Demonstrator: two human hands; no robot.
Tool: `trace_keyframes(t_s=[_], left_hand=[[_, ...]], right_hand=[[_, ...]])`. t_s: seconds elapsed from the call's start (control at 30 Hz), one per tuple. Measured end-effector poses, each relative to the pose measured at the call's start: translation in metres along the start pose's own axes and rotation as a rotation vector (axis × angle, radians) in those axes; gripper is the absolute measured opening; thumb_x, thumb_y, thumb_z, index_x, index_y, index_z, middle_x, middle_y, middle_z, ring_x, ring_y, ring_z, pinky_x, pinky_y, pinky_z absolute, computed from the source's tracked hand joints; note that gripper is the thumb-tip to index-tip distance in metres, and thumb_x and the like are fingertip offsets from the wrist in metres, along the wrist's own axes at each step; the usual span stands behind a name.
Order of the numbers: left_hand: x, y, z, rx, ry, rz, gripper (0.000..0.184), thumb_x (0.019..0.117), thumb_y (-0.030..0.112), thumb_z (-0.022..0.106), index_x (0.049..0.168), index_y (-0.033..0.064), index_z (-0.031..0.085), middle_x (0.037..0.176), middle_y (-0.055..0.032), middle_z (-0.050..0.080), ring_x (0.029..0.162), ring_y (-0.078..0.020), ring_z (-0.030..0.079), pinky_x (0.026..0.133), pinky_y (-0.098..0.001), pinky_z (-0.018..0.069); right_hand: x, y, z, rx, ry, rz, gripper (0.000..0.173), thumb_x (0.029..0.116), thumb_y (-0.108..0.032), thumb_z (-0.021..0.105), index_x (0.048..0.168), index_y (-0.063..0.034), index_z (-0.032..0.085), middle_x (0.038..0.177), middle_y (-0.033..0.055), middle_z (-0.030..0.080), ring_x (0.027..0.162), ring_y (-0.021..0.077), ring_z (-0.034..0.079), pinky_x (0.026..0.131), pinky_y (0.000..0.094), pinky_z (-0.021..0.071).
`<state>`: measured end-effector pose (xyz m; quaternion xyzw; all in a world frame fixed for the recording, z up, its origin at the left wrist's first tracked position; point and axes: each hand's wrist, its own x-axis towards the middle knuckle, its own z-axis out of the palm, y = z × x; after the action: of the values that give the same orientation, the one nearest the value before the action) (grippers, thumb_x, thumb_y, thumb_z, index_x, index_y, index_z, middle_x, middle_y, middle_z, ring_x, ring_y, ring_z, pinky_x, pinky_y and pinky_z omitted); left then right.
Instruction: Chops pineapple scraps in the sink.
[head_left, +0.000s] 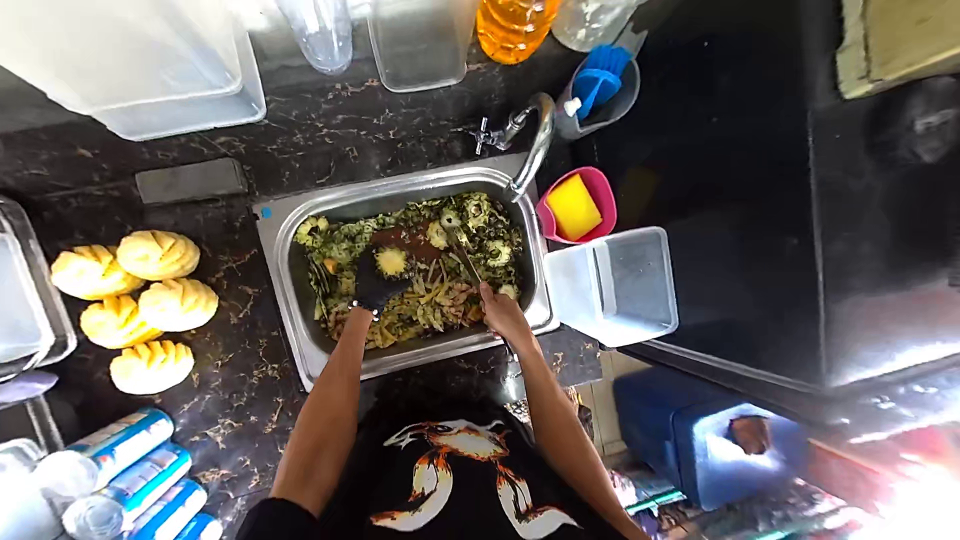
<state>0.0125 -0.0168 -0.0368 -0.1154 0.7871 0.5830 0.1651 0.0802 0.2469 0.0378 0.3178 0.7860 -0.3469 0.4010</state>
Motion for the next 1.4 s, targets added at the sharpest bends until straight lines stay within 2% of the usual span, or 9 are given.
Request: trace_keyframes(t_s=[0.13, 0.2, 0.27, 0.37, 0.5, 0.63, 0.9, 1.13, 1.4], left_hand=[[-0.008, -0.004, 0.004, 0.246, 0.002, 0.120, 0.121, 0.0491, 0.010, 0.098, 0.152, 0.0020, 0.035, 0.152, -0.0234, 0.044, 0.138, -0.0332, 0.049, 0.114, -0.0446, 0.0443], [-0.014, 0.065, -0.014, 0.667, -0.325, -0.214, 0.123, 0.0788, 0.033, 0.089, 0.164, 0.0119, 0.003, 0.169, -0.0149, 0.016, 0.154, -0.0295, 0.024, 0.124, -0.0449, 0.0282], [-0.011, 0.039, 0.006, 0.498, 0.073, 0.218, 0.112, 0.0642, 0.041, 0.093, 0.156, 0.0095, 0.037, 0.150, -0.0236, 0.048, 0.137, -0.0416, 0.047, 0.114, -0.0563, 0.0388], [0.023, 0.093, 0.035, 0.420, -0.054, 0.445, 0.053, 0.0956, 0.029, 0.069, 0.142, 0.0056, 0.057, 0.128, -0.0176, 0.066, 0.118, -0.0298, 0.064, 0.105, -0.0476, 0.0501], [0.077, 0.187, 0.082, 0.633, -0.313, 0.380, 0.060, 0.0997, 0.019, 0.063, 0.155, 0.0104, 0.042, 0.157, -0.0169, 0.044, 0.136, -0.0327, 0.053, 0.110, -0.0502, 0.0469], [0.063, 0.215, 0.085, 0.959, -0.492, 0.103, 0.038, 0.1088, 0.011, 0.041, 0.138, -0.0109, 0.052, 0.141, -0.0323, 0.053, 0.133, -0.0486, 0.051, 0.109, -0.0615, 0.0397], [0.087, 0.230, 0.095, 1.140, -0.592, 0.072, 0.037, 0.1101, 0.010, 0.036, 0.130, -0.0147, 0.056, 0.139, -0.0335, 0.055, 0.135, -0.0483, 0.050, 0.110, -0.0606, 0.0390], [0.113, 0.255, 0.085, 0.412, -0.318, -0.283, 0.038, 0.1093, 0.003, 0.031, 0.143, -0.0107, 0.043, 0.147, -0.0264, 0.044, 0.131, -0.0307, 0.048, 0.108, -0.0423, 0.0392], [0.101, 0.269, 0.084, 1.007, -0.510, -0.122, 0.035, 0.1027, 0.000, 0.051, 0.133, -0.0170, 0.051, 0.145, -0.0325, 0.050, 0.140, -0.0423, 0.046, 0.116, -0.0533, 0.0356]], right_hand=[[0.001, 0.029, -0.001, 0.138, 0.014, -0.122, 0.079, 0.1046, -0.069, 0.021, 0.088, -0.0050, 0.064, 0.065, 0.0065, 0.055, 0.056, 0.0199, 0.057, 0.058, 0.0397, 0.0523], [-0.002, 0.039, -0.005, 0.203, 0.017, -0.154, 0.075, 0.1062, -0.066, 0.021, 0.088, -0.0058, 0.062, 0.063, 0.0036, 0.053, 0.053, 0.0175, 0.055, 0.056, 0.0381, 0.0522], [-0.002, 0.042, -0.007, 0.275, 0.021, -0.163, 0.070, 0.1089, -0.060, 0.022, 0.087, -0.0057, 0.061, 0.061, 0.0018, 0.052, 0.049, 0.0153, 0.054, 0.052, 0.0356, 0.0514], [-0.004, 0.044, -0.002, 0.388, 0.049, -0.167, 0.067, 0.1117, -0.051, 0.022, 0.082, -0.0047, 0.059, 0.057, 0.0008, 0.051, 0.046, 0.0141, 0.051, 0.048, 0.0332, 0.0494], [-0.006, 0.041, 0.001, 0.315, 0.097, -0.147, 0.070, 0.1101, -0.056, 0.022, 0.084, -0.0042, 0.062, 0.061, 0.0028, 0.053, 0.051, 0.0171, 0.055, 0.054, 0.0379, 0.0518], [-0.029, 0.024, -0.009, 0.049, 0.157, -0.133, 0.071, 0.1079, -0.060, 0.025, 0.098, -0.0052, 0.069, 0.080, 0.0117, 0.064, 0.077, 0.0287, 0.065, 0.075, 0.0530, 0.0523], [-0.057, -0.030, -0.035, -0.266, 0.304, -0.068, 0.060, 0.1022, -0.061, 0.049, 0.115, -0.0065, 0.071, 0.100, 0.0214, 0.073, 0.099, 0.0421, 0.070, 0.085, 0.0629, 0.0519], [-0.056, -0.055, -0.047, -0.312, 0.449, -0.306, 0.042, 0.1008, -0.042, 0.065, 0.106, -0.0005, 0.068, 0.090, 0.0250, 0.068, 0.085, 0.0463, 0.068, 0.066, 0.0620, 0.0529], [-0.067, -0.078, -0.071, -0.367, 0.411, -0.343, 0.056, 0.0881, -0.022, 0.082, 0.133, -0.0028, 0.055, 0.100, 0.0284, 0.068, 0.092, 0.0511, 0.067, 0.071, 0.0654, 0.0542]])
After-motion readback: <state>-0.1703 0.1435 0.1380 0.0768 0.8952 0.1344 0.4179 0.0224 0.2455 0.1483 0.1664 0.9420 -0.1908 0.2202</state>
